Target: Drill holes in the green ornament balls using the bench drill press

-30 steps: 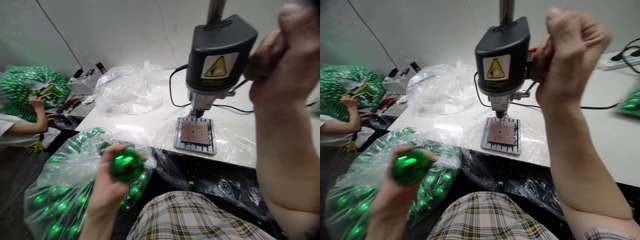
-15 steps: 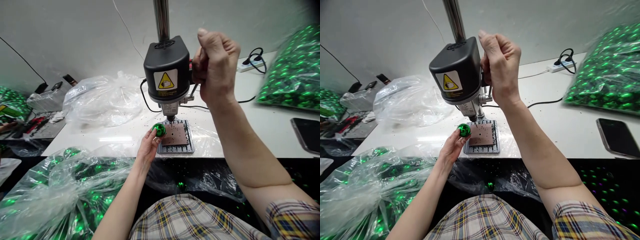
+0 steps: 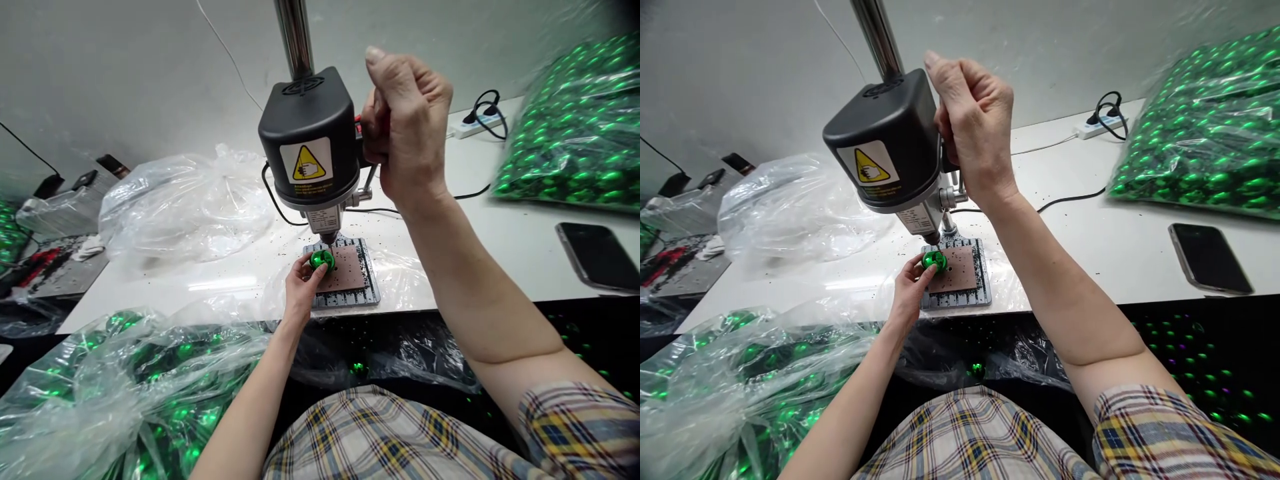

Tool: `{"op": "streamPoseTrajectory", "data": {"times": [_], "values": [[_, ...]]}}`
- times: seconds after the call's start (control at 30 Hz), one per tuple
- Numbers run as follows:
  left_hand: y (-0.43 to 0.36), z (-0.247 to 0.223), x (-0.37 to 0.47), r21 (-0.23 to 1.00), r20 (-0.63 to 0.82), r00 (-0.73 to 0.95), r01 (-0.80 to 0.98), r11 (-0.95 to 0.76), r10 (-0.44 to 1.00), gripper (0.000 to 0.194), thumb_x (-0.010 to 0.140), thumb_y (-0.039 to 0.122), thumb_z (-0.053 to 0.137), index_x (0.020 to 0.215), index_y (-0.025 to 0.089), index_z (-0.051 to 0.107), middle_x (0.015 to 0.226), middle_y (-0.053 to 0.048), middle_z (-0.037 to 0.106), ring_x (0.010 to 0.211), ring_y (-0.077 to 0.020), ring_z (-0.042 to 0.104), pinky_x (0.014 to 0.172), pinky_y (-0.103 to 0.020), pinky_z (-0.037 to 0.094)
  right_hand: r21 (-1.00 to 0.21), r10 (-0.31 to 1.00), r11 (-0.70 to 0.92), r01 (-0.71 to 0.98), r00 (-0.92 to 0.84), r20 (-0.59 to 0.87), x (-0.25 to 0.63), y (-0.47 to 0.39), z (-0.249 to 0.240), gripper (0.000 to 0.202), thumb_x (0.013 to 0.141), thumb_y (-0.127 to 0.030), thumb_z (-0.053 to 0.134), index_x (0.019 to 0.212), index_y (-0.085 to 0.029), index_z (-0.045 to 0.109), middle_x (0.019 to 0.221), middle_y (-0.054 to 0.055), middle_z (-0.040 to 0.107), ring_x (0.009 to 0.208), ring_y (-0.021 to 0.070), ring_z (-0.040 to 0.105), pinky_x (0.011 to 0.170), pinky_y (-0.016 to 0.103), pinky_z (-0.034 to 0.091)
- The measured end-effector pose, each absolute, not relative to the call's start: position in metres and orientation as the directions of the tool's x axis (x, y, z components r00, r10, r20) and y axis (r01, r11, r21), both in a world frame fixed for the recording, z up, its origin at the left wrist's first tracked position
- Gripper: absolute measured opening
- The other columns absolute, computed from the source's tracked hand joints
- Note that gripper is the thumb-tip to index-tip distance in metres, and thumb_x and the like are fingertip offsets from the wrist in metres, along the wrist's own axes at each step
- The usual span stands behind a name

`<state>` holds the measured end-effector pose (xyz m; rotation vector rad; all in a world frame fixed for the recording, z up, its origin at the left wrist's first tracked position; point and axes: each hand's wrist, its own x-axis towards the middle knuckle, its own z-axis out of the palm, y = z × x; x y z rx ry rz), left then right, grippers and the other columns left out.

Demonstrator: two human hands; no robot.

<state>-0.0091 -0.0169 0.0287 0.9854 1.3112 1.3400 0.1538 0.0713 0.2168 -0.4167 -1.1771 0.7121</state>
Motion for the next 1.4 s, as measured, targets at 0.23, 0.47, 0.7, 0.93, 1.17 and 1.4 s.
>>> {"op": "streamPoseTrajectory", "data": {"times": [0.23,0.47,0.7,0.93,1.17,1.4], "values": [[-0.011,0.019,-0.003,0.99,0.054,-0.154,0.139,-0.032,0.987,0.056,0.066,0.037,0.082,0.116,0.02,0.066,0.093,-0.004,0.066,0.082,-0.0151,0.058,0.073,-0.025,0.047,-0.675,0.712,0.702,-0.227,0.203,0.672,0.154,0.066,0.22,0.062,0.078,-0.069,0.062,0.058,-0.019,0.031,0.05,-0.002,0.033,0.044,0.0063,0.028,0.038,0.026,0.022],[-0.01,0.011,0.003,0.865,0.28,-0.054,0.447,-0.227,0.959,0.05,0.072,0.033,0.078,0.119,0.026,0.064,0.112,-0.006,0.064,0.109,-0.0236,0.054,0.1,-0.039,0.041,-0.621,0.707,0.7,-0.352,0.218,0.673,0.154,0.065,0.221,0.06,0.067,-0.063,0.075,0.055,-0.02,0.035,0.048,-0.003,0.033,0.04,0.0058,0.027,0.035,0.027,0.018],[-0.01,0.005,0.003,0.865,0.317,-0.061,0.429,-0.261,0.947,0.052,0.072,0.035,0.079,0.12,0.025,0.062,0.115,-0.006,0.061,0.115,-0.0235,0.052,0.104,-0.038,0.038,-0.664,0.752,0.649,-0.372,0.179,0.635,0.154,0.053,0.222,0.041,0.088,-0.028,0.058,0.056,-0.018,0.034,0.048,-0.002,0.031,0.037,0.0078,0.021,0.032,0.028,0.011],[-0.009,0.006,0.002,0.855,0.324,-0.053,0.444,-0.269,0.945,0.051,0.071,0.033,0.08,0.119,0.025,0.063,0.113,-0.007,0.063,0.114,-0.0243,0.052,0.102,-0.038,0.039,-0.45,0.533,0.838,-0.309,0.287,0.796,0.145,0.022,0.202,0.049,0.091,-0.018,0.056,0.047,-0.014,0.036,0.042,-0.003,0.034,0.035,0.0045,0.028,0.04,0.024,0.021],[-0.009,0.006,0.003,0.848,0.311,-0.043,0.463,-0.257,0.949,0.052,0.071,0.03,0.08,0.119,0.024,0.061,0.114,-0.006,0.063,0.114,-0.0234,0.05,0.102,-0.038,0.039,-0.376,0.404,0.914,-0.15,0.281,0.871,0.147,0.01,0.166,0.055,0.088,-0.017,0.06,0.049,-0.01,0.021,0.043,-0.002,0.024,0.038,0.0031,0.024,0.043,0.023,0.014],[-0.01,0.007,0.003,0.855,0.311,-0.047,0.451,-0.258,0.949,0.052,0.071,0.03,0.08,0.118,0.024,0.062,0.114,-0.006,0.063,0.115,-0.0232,0.051,0.102,-0.038,0.039,-0.203,0.219,0.975,-0.092,0.24,0.946,0.152,0.014,0.147,0.05,0.084,-0.005,0.056,0.054,-0.012,0.017,0.045,-0.003,0.022,0.04,0.0031,0.024,0.044,0.023,0.015]]}}
